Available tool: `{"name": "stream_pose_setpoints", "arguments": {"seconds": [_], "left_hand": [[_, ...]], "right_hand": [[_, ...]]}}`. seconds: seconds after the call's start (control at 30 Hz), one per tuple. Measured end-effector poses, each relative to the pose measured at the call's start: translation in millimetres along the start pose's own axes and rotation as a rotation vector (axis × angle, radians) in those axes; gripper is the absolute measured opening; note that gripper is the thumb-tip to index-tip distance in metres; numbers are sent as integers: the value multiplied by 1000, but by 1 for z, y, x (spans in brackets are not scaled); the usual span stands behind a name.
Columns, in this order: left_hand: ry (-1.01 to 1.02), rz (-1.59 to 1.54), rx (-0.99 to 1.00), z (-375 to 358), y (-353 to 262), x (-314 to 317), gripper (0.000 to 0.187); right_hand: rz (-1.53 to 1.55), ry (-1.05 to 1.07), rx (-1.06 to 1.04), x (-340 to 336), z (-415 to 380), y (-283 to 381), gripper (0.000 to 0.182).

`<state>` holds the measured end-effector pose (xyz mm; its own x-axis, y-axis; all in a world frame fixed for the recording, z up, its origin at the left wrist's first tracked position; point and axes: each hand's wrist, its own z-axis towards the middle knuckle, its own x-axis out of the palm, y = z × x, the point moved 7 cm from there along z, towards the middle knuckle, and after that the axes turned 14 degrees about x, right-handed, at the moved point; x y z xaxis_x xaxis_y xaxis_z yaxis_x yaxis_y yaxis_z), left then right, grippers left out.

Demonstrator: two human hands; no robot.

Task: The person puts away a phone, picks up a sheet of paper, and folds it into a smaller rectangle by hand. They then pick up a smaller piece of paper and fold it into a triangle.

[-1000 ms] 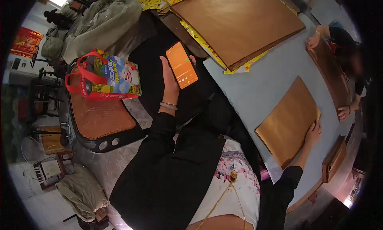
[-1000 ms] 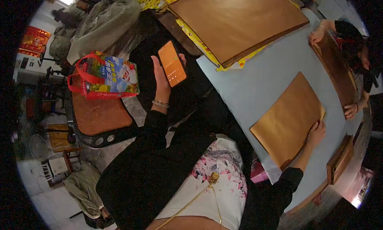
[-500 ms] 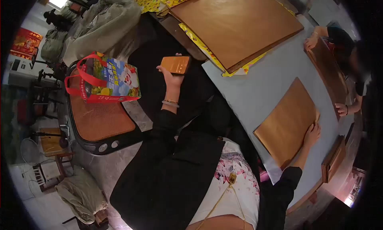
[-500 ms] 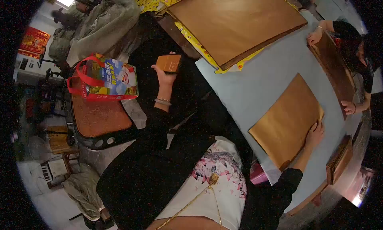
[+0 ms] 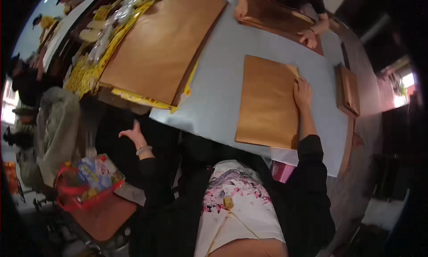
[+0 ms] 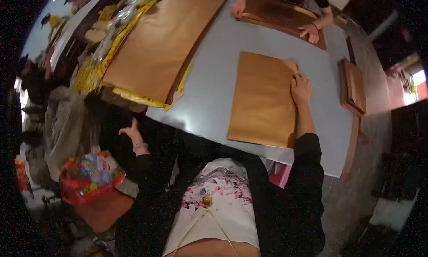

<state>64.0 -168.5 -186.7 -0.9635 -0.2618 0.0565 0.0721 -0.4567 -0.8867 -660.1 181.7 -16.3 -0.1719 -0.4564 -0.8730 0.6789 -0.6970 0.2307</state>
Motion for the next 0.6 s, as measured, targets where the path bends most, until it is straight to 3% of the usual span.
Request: {"name": "stream_pose_setpoints", "arguments": {"seconds": [0.03, 0.1, 0.17, 0.2, 0.3, 0.43, 0.5, 0.53, 0.6], "left_hand": [[-79, 235, 36, 4, -43, 4, 99], [-62, 627, 36, 11, -55, 6, 107], [-113, 88, 28, 32, -2, -9, 108], [-150, 431, 25, 27, -33, -2, 110], [-36, 275, 125, 31, -58, 27, 109], [5, 165, 103, 19, -83, 42, 104], [98, -372, 64, 24, -52, 41, 92], [93, -361, 65, 27, -40, 32, 92], [48, -1638, -563, 17, -35, 52, 69]], "right_hand": [[23, 17, 23, -2, -1, 8, 28], [5, 10, 83, -5, -2, 10, 27], [59, -71, 44, -4, -3, 9, 26], [44, -81, 71, -5, -3, 8, 26], [57, -59, 97, -6, -3, 9, 27], [24, 28, 122, 0, -4, 6, 30], [2, 71, 135, 2, -3, 6, 31], [-1, 67, 130, 4, -2, 5, 31], [18, 54, 118, 2, -2, 5, 30]]}}
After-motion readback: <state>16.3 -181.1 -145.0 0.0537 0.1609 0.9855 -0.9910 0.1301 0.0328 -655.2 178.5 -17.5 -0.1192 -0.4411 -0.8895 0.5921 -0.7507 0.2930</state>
